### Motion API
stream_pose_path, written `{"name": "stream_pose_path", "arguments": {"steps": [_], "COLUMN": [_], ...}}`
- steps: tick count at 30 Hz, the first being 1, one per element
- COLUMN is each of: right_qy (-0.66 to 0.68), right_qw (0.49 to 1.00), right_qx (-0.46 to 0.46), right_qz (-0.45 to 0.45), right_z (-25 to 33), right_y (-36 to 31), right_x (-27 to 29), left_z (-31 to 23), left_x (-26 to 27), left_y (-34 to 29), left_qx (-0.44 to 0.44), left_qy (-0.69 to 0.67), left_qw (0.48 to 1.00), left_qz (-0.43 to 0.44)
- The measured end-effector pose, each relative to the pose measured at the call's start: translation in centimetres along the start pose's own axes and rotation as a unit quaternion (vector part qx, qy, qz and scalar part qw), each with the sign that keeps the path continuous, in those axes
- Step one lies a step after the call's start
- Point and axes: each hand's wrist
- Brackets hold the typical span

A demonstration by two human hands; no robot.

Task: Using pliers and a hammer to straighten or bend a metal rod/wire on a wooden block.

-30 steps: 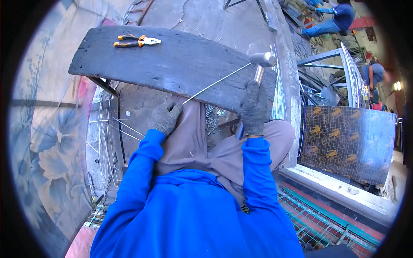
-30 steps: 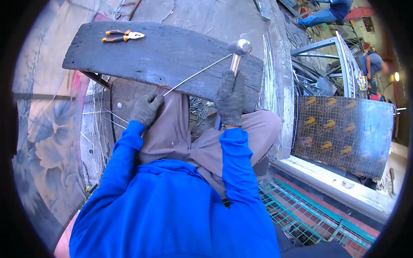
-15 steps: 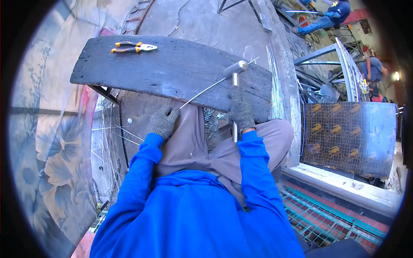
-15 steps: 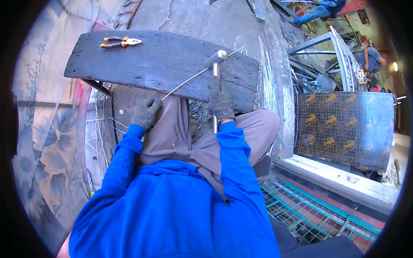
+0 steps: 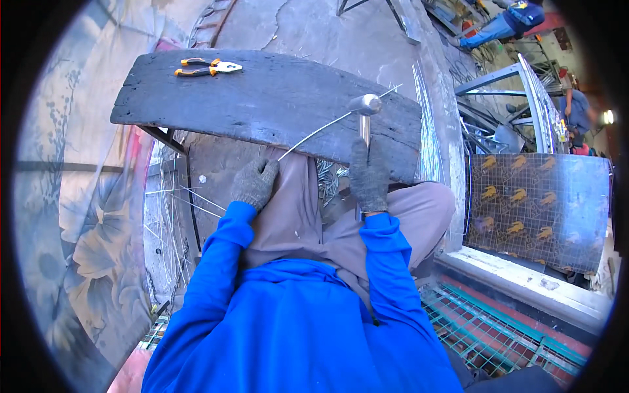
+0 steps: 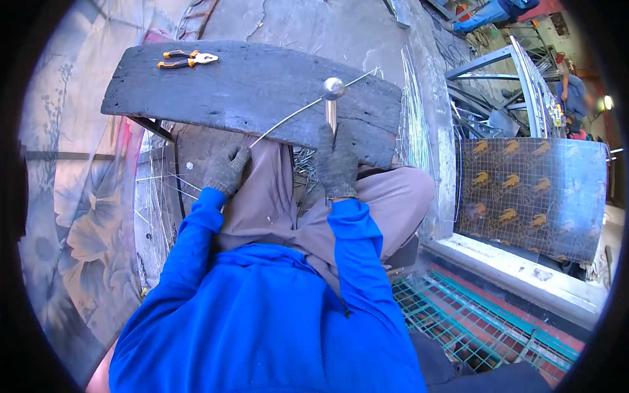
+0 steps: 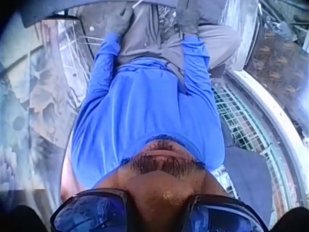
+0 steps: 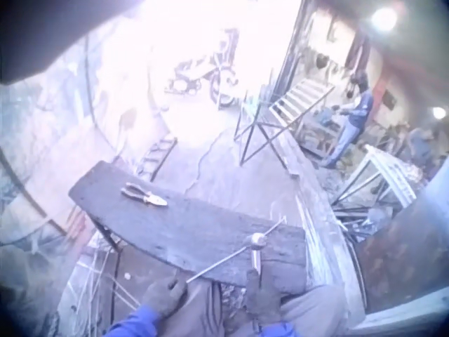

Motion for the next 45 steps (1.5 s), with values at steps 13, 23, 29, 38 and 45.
{"name": "stream_pose_path", "arguments": {"steps": [13,23,29,38,45], "right_qy": [-0.122,-0.027,-0.184,-0.146,0.284], "right_qw": [0.963,0.99,0.968,0.945,0.943], "right_qx": [0.24,0.113,0.167,0.289,-0.159], "right_qz": [0.028,-0.081,0.032,-0.054,0.065], "right_z": [-1.6,-4.7,-5.8,-5.6,-3.1], "right_y": [1.8,4.5,4.2,2.0,0.8], "right_x": [0.9,1.0,1.3,0.2,1.0], "left_z": [0.1,-0.7,-0.3,-0.2,-1.8], "left_x": [0.3,0.8,1.0,0.9,-0.3], "left_y": [0.2,-0.4,-0.7,-0.6,0.7], "left_qx": [0.002,0.015,0.026,0.035,-0.027], "left_qy": [-0.018,-0.003,-0.013,-0.081,-0.027], "left_qw": [1.0,1.0,0.999,0.995,0.998], "left_qz": [0.005,0.017,0.019,0.056,0.046]}}
Point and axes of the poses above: each hand's wrist, its own y-axis towards the middle knuckle, its own x-axis out of the back of the hand, z = x × y, and after that the axes turned 6 degrees about y, right-handed
